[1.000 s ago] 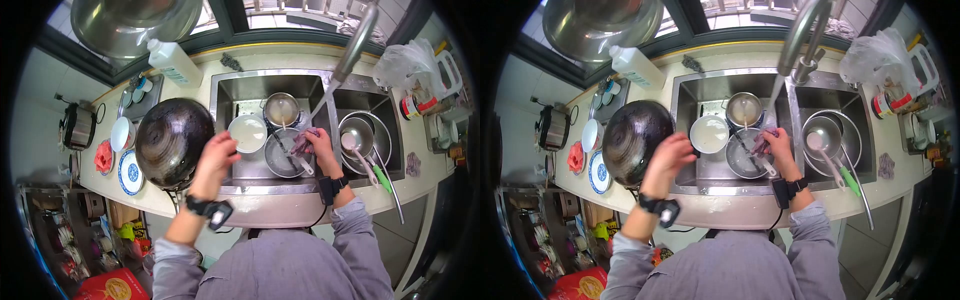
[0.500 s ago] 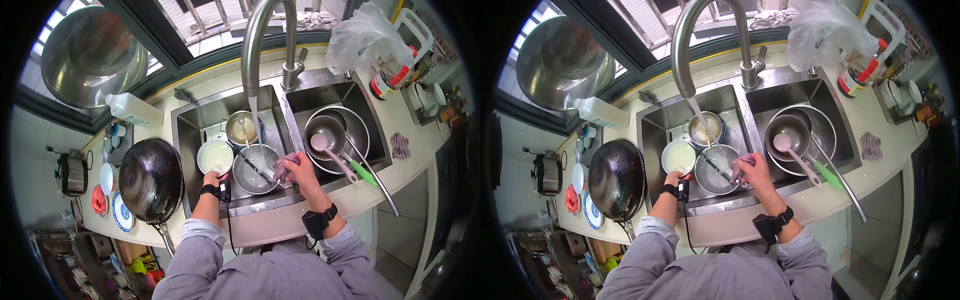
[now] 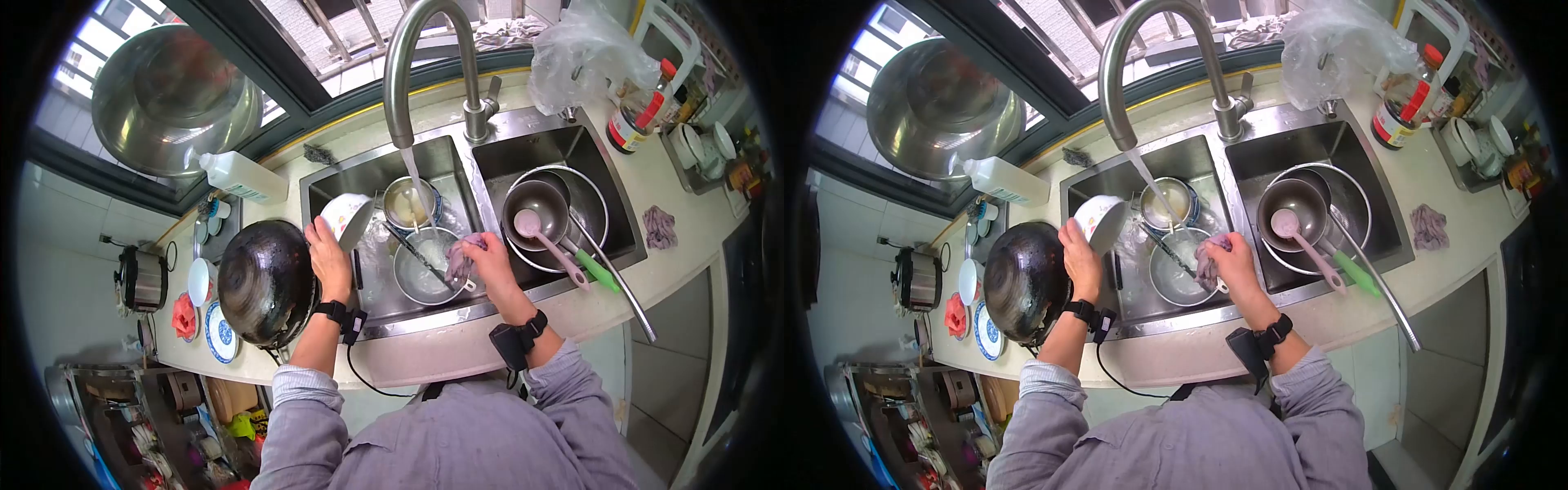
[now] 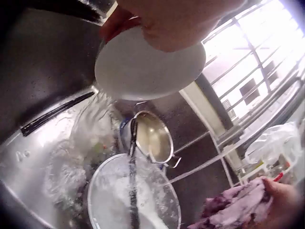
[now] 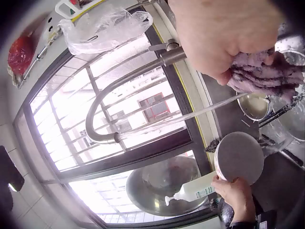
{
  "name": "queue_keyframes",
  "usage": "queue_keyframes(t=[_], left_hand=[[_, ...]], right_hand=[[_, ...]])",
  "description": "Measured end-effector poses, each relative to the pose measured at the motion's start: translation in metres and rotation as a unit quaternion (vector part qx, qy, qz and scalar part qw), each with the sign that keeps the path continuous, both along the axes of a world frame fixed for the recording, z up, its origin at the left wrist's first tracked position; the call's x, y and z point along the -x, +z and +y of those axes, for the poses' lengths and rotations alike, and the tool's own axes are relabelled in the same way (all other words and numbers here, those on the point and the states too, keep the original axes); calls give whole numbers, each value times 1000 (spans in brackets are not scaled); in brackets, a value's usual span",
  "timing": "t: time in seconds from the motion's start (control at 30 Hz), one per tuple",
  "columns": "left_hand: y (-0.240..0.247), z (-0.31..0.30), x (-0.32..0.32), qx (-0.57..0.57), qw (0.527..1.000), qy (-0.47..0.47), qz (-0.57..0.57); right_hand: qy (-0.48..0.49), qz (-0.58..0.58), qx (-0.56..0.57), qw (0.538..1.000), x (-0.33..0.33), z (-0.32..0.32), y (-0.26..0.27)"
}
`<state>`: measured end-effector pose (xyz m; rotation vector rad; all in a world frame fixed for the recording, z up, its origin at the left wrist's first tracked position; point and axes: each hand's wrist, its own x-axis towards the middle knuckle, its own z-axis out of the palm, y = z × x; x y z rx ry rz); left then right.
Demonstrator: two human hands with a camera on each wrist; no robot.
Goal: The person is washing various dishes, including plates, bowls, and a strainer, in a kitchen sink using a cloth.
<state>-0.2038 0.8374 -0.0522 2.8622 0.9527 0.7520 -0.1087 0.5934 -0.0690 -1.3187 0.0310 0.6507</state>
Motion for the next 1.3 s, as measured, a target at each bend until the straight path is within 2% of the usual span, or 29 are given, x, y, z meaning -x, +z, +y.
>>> queue_keyframes(t=[0.03,0.1,0.13,0.17,0.2,0.23,0.3,0.33,0.37,0.43,0.47,0.5,0.6,0.63,0.73,0.77,0.87,0.9,0.93,0.97,1.0,1.03,1.07,1.1,1.13,1.17,1.23,1.27,1.3], left_hand=[[4,0,-2,-3,1000,3,-1],[10,-2,-3,120,990,46,-50],[-9,7,-1,76,992,22,-94],[22,-14,-6,359,924,70,-110],[20,-24,-9,462,869,80,-155],[19,-32,-11,558,801,89,-198],[19,-44,-4,714,681,9,-164],[16,-55,-5,727,665,62,-158],[14,-62,-3,766,624,43,-148],[4,-83,-4,771,613,76,-159],[0,-91,-5,779,606,32,-160],[-5,-98,-4,770,618,41,-152],[-11,-115,-5,759,631,33,-156],[-11,-118,-5,768,625,27,-137],[-16,-116,-6,780,618,12,-98],[-19,-113,-8,784,616,2,-80],[-19,-95,-10,775,631,-22,-38],[-15,-89,-10,775,631,-26,-15],[-10,-84,-9,789,614,-23,-8],[-7,-81,-7,790,613,-23,-6],[-4,-77,-4,783,620,-38,6],[-1,-75,-2,776,628,-53,18],[4,-75,-1,763,642,-67,17],[5,-76,0,763,642,-66,18],[5,-78,-1,759,647,-75,19],[5,-80,-1,754,651,-84,21],[-1,-84,-3,758,647,-82,12],[-1,-86,-5,772,632,-67,1],[-2,-88,-6,785,617,-51,-12]], right_hand=[[-22,-15,-17,1000,-1,3,1],[-39,-32,-37,998,-6,9,8],[-46,-2,-118,992,-10,13,23],[-54,29,-196,979,-11,16,41],[-49,35,-212,975,-11,17,60],[-48,33,-213,975,-12,24,62],[-86,-8,-244,966,-11,37,62],[-95,17,-260,961,-6,43,62],[-96,14,-256,962,-2,47,56],[-93,112,-193,970,4,53,26],[-83,140,-208,964,6,56,-4],[-85,140,-206,965,7,60,-18],[-209,205,-222,930,13,73,-24],[-211,206,-222,930,13,75,-23],[-75,141,-240,957,13,78,-23],[-77,142,-240,957,13,78,-23],[131,26,-186,973,14,70,-26],[128,27,-184,974,11,66,-28],[266,-43,-92,959,6,61,-29],[395,-112,2,912,3,57,-29],[421,-143,67,893,1,55,-30],[421,-142,66,894,0,49,-25],[476,-255,175,823,-4,42,-19],[516,-360,278,726,-7,38,-12],[562,-375,362,643,-11,37,2],[563,-375,361,642,-10,37,-1],[310,-558,381,668,-7,36,-21],[274,-547,348,710,-8,45,-34],[276,-547,350,709,-7,52,-47]])
